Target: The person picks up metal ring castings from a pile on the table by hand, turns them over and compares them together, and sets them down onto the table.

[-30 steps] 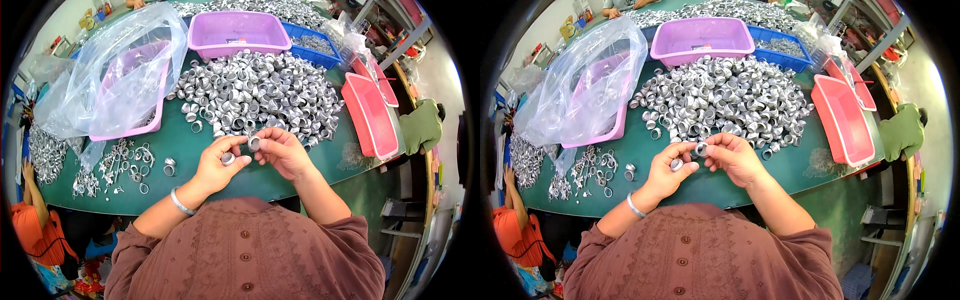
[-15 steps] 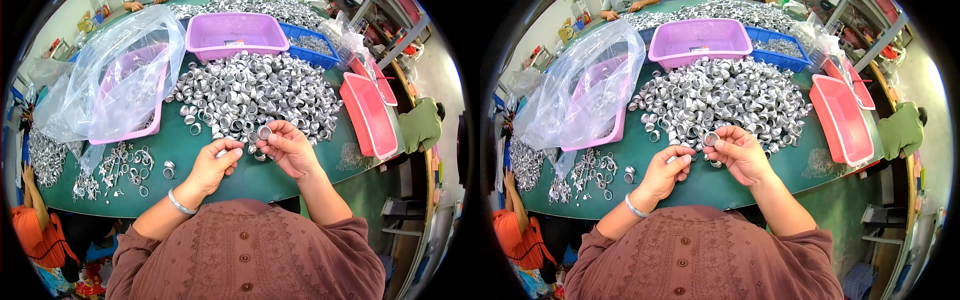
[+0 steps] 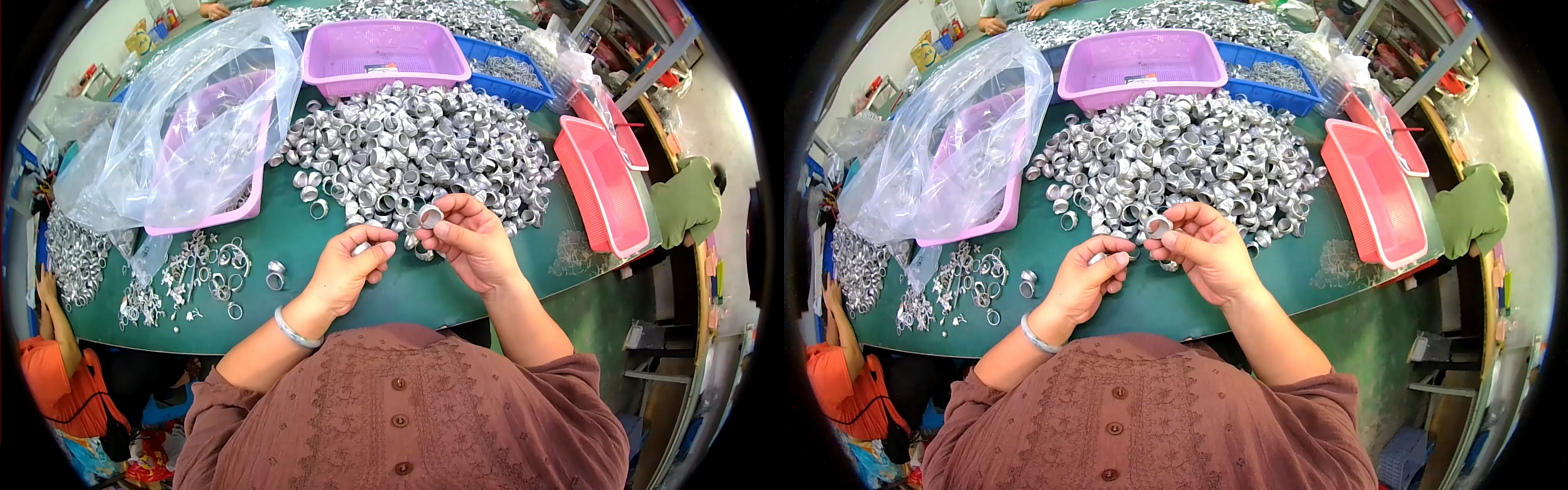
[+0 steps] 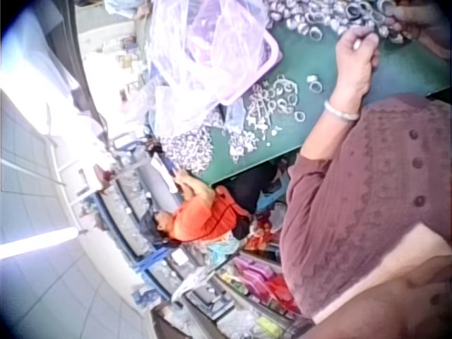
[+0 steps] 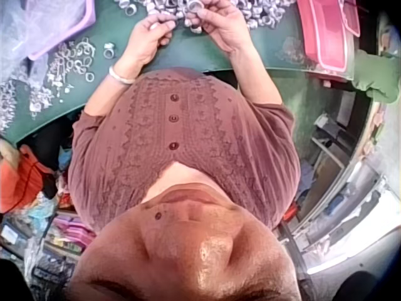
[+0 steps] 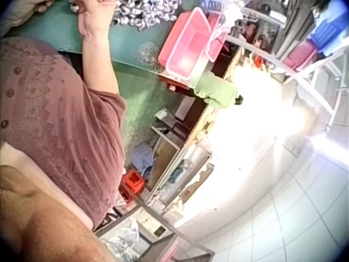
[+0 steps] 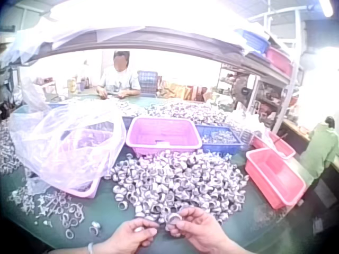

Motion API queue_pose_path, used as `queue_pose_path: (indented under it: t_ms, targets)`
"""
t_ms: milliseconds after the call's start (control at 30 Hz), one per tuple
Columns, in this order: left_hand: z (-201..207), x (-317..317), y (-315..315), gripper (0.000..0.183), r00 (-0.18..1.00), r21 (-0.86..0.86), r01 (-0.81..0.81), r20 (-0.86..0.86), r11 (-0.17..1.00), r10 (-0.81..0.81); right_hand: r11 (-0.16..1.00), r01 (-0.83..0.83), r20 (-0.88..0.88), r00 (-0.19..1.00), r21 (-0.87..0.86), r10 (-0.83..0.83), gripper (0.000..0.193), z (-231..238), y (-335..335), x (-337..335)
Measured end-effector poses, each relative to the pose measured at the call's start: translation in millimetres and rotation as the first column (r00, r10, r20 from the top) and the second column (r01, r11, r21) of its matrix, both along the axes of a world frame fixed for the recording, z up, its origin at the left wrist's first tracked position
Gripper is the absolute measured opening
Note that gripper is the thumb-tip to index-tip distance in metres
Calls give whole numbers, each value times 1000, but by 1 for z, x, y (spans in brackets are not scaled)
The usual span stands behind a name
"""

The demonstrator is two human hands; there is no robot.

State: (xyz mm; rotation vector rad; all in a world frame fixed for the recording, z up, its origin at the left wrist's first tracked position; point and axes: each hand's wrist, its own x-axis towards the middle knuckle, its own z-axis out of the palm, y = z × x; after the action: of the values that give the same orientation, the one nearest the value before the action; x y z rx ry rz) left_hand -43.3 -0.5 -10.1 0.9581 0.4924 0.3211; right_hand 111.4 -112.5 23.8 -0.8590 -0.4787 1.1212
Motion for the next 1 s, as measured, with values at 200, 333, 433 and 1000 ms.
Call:
queue_pose_path:
  t_ms: [200,333,433,1000]
  targets:
    - [0,0,0,16,1000,0,4,8,1000,-4,1000,10,49,999,10,-11,22,1,-1,-1]
    - [1,-2,1,16,1000,-11,-4,-13,1000,3,999,-2,60,998,-42,4,19,0,9,16]
    - [-1,-2,5,15,999,-51,19,-31,999,-21,990,97,241,968,-104,-70,14,15,41,69]
    - [5,-1,12,15,999,-134,-6,-34,991,1,870,492,741,591,-20,-317,22,46,67,175]
